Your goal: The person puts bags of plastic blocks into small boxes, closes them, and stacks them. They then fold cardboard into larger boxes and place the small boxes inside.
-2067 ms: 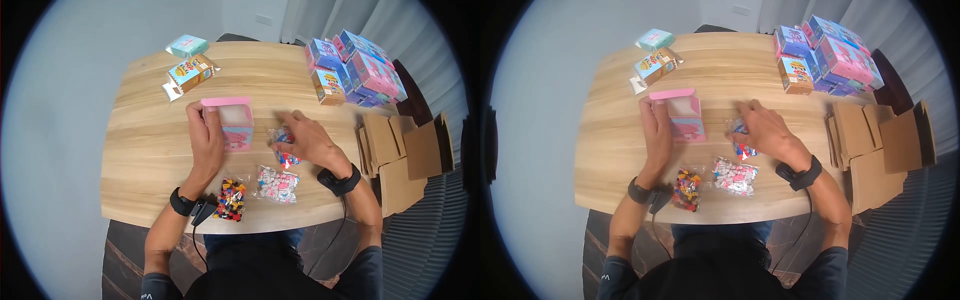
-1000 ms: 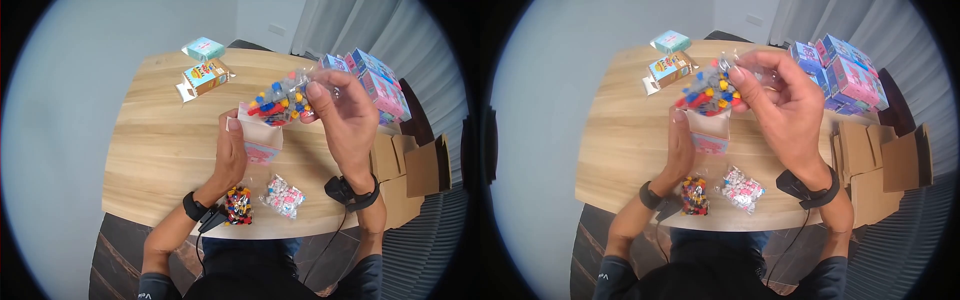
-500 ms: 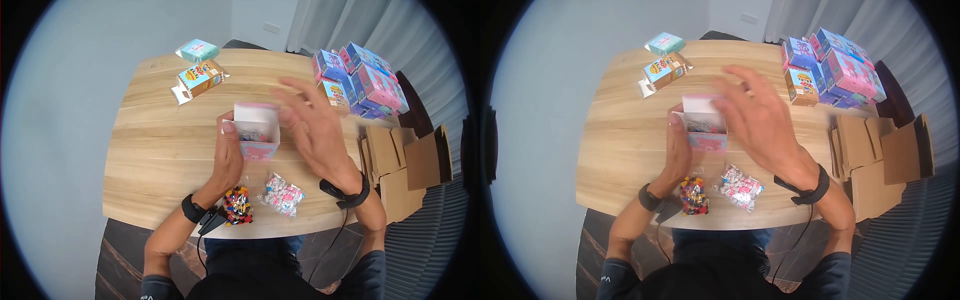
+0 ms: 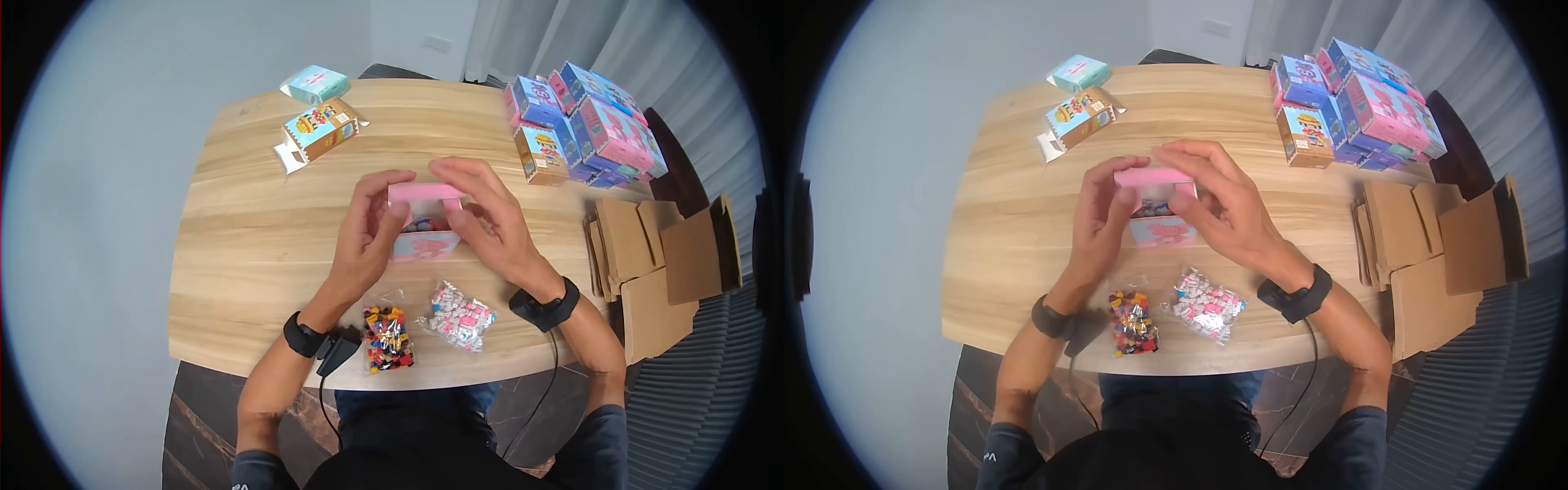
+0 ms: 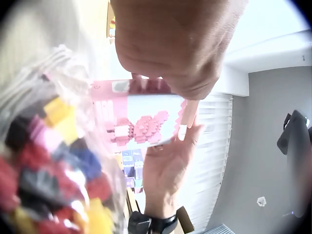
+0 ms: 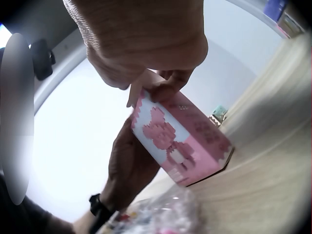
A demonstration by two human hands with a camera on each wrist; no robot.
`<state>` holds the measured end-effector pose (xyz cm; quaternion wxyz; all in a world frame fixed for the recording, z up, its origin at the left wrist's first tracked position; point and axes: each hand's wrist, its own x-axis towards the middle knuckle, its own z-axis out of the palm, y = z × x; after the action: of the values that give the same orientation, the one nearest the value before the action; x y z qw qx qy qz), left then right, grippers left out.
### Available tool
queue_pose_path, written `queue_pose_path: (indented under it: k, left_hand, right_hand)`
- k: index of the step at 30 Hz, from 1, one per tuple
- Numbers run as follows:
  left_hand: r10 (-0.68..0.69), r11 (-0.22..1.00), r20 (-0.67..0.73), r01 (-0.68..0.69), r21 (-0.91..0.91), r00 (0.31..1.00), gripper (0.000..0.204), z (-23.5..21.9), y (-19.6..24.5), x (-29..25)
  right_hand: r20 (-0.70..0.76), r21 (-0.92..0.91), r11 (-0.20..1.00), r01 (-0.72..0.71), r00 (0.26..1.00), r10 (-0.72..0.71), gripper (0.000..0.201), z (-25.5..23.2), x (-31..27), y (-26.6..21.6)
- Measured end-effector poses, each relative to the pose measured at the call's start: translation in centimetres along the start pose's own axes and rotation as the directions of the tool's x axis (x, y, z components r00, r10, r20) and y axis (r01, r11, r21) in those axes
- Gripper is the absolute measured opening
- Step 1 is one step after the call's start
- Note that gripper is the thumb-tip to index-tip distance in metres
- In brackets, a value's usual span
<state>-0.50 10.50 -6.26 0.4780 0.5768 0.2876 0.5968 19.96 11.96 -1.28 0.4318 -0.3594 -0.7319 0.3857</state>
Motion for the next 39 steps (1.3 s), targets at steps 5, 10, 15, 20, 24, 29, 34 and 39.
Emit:
queue_pose_path:
  k: [5, 10, 15, 20, 24, 29, 34, 39]
  left_hand:
    - [0.394, 0.809, 0.165, -0.426, 0.404, 0.904, 0.028, -1.5, -0.2, 1.0]
    - [0.324, 0.825, 0.17, -0.366, 0.43, 0.931, 0.019, -1.1, 0.5, 0.8]
    - [0.219, 0.822, 0.254, -0.318, 0.472, 0.942, 0.024, -2.3, 1.0, 0.9]
    - [0.147, 0.821, 0.339, -0.306, 0.482, 0.929, 0.03, -3.3, 1.7, 1.4]
    - [0.088, 0.933, 0.018, -0.088, 0.349, 0.996, 0.03, -2.5, 0.8, 0.9]
    - [-0.16, 0.979, -0.112, 0.172, 0.106, 0.981, 0.045, -0.8, 1.1, -0.2]
    - [-0.118, 0.971, -0.128, 0.141, 0.194, 0.985, 0.045, -1.9, 0.6, 0.6]
    - [-0.082, 0.943, -0.183, 0.135, 0.303, 0.98, 0.033, -3.2, -1.6, 0.7]
  right_hand:
    - [0.089, -0.192, 0.927, 0.323, 0.946, -0.311, 0.032, -0.3, 0.1, 1.9]
    - [0.079, -0.225, 0.909, 0.351, 0.937, -0.342, 0.03, -0.3, -0.3, 2.3]
    - [0.106, -0.222, 0.926, 0.304, 0.952, -0.287, 0.034, -0.4, -0.8, 2.4]
    - [0.121, -0.343, 0.859, 0.38, 0.925, -0.36, 0.049, -0.3, -1.4, 3.8]
    - [-0.033, -0.552, 0.777, 0.302, 0.923, -0.383, 0.079, 1.7, -1.8, 0.4]
    - [0.042, -0.719, 0.662, 0.212, 0.964, -0.263, 0.093, 2.9, -1.9, 0.6]
    - [-0.223, -0.883, 0.469, -0.029, 0.904, -0.364, 0.075, -5.5, 1.2, 3.1]
    - [-0.293, -0.944, 0.223, -0.245, 0.932, -0.215, 0.061, -12.6, 2.8, 9.3]
